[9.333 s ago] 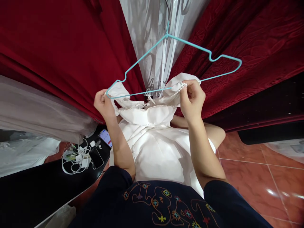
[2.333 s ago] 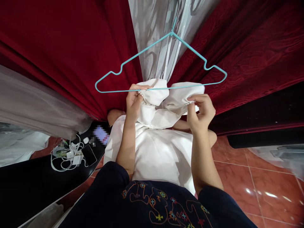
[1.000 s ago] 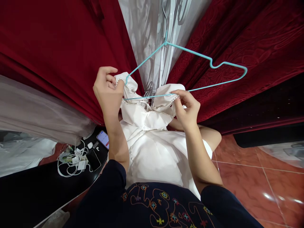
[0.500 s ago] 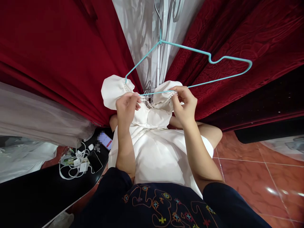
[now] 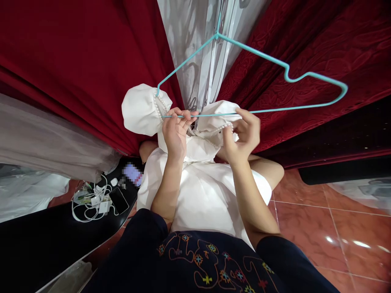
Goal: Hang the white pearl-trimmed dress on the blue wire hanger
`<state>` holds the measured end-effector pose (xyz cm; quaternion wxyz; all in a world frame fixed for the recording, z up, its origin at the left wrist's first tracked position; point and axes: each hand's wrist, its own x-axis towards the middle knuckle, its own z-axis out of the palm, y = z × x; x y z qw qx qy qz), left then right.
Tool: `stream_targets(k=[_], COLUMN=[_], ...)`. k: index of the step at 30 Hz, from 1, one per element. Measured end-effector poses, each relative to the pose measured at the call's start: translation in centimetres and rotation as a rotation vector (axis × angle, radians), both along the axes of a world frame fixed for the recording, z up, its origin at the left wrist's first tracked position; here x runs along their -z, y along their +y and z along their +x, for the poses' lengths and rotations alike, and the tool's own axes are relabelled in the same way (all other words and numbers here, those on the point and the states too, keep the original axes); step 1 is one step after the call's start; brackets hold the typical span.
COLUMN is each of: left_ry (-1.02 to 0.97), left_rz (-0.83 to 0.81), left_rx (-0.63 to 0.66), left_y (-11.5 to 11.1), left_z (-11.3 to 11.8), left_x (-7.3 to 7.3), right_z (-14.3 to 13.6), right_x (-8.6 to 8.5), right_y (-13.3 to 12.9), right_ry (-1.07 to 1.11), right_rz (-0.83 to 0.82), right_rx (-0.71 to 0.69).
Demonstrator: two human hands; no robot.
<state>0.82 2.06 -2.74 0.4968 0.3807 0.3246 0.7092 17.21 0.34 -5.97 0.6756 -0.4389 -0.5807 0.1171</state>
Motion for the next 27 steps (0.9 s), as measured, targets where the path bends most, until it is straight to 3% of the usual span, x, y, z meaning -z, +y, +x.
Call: stream_targets(k=[3,6,10,12,15,17,21,24,27], left_ry=[0.038,0.066,0.044,0.032,0.031,0.040,0.041,0.064,0.093], left_rz=[0.016,0.017,0.019,0.033,0.047,0.057,0.089,0.065,0.040], left_rx=[-0.087,-0.139,-0.166,-0.165,-0.179,-0.183,-0.179,-0.204,-0.220], left_y=[-0.1,-0.2,-0.4,-0.3,-0.1,0.1,0.2,-0.1,-0.4], left_z=[-0.7,-0.9,-0.6,-0.5,-0.6,-0.8,-1.2,-1.3,-1.2], left_x=[-0.8,-1.5,-1.7,-1.5,-1.1,-0.9,-1.0,-1.4,-1.7], right_z=[1.3,5.0,12.0,14.9,17.1,16.6,12.2,9.1,7.7], right_x=[0.8,0.7,-1.0,-2.1,-3.7,-4.5,-5.7,-6.1,-6.1], right_y=[0.2,2.1,5.3,6.2,6.2,5.7,5.1,5.8,7.0], right_ry=[0.127,0.183,0.267,0.280,0.263,0.198,0.059,0.034,0.003], right_rz=[0.134,0.134,0.087,0.177,0.230,0.216,0.105,0.094,0.080], right_rx=[0.178,0.282,0.401,0.443,0.465,0.435,0.271,0.243,0.255])
